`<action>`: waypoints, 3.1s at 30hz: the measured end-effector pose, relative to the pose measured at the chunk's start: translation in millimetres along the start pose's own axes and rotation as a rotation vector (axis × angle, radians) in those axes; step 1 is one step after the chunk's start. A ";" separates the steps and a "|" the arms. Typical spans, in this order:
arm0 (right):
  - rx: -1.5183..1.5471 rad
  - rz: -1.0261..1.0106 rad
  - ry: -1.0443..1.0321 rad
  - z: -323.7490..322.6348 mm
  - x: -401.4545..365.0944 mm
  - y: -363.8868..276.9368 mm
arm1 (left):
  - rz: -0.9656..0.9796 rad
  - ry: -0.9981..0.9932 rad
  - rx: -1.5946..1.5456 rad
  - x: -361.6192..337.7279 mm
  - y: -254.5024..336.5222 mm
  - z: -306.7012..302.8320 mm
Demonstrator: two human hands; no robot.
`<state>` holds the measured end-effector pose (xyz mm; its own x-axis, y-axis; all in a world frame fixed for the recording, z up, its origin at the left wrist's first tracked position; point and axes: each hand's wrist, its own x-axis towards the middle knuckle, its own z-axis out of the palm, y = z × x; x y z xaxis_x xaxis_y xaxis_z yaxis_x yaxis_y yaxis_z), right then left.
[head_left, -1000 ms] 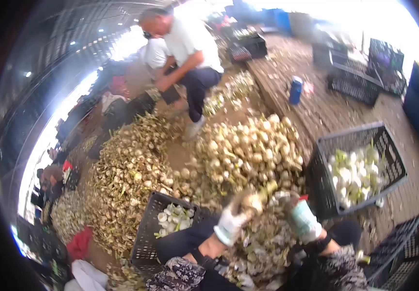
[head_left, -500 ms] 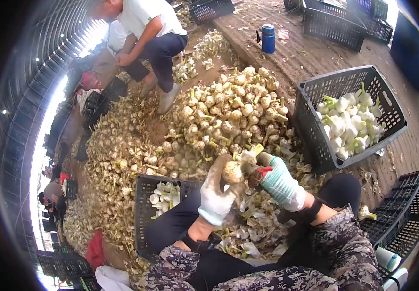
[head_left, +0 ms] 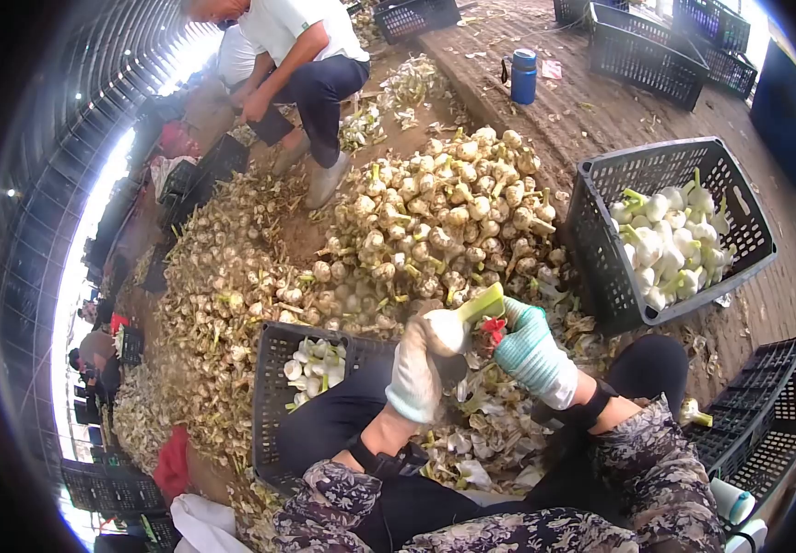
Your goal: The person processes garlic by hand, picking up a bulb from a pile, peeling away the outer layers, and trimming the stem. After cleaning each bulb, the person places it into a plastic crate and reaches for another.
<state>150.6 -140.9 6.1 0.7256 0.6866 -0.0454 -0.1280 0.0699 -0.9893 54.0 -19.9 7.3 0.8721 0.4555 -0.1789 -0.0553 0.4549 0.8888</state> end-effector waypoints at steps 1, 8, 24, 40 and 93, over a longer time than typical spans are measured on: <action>-0.046 -0.106 -0.017 0.4 -0.5 4.8 | -0.069 -0.007 -0.131 0.7 0.1 -2.1; -0.218 -0.213 -0.028 -12.2 -1.0 0.6 | 0.037 -0.017 0.350 -6.0 2.6 0.2; -0.307 -0.327 -0.045 -21.0 2.6 -4.7 | 0.131 -0.017 0.475 -7.1 9.1 5.6; 0.509 0.023 0.042 -26.8 5.0 3.7 | -0.040 -0.316 -0.145 0.1 5.9 -12.9; 0.156 0.250 -0.105 -52.6 15.0 29.4 | 0.046 -0.009 0.036 -2.7 4.1 2.7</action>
<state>193.3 -166.6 -31.0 0.5854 0.7671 -0.2623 -0.4018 -0.0065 -0.9157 52.8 -21.3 12.5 0.8733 0.4683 -0.1343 -0.0777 0.4060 0.9106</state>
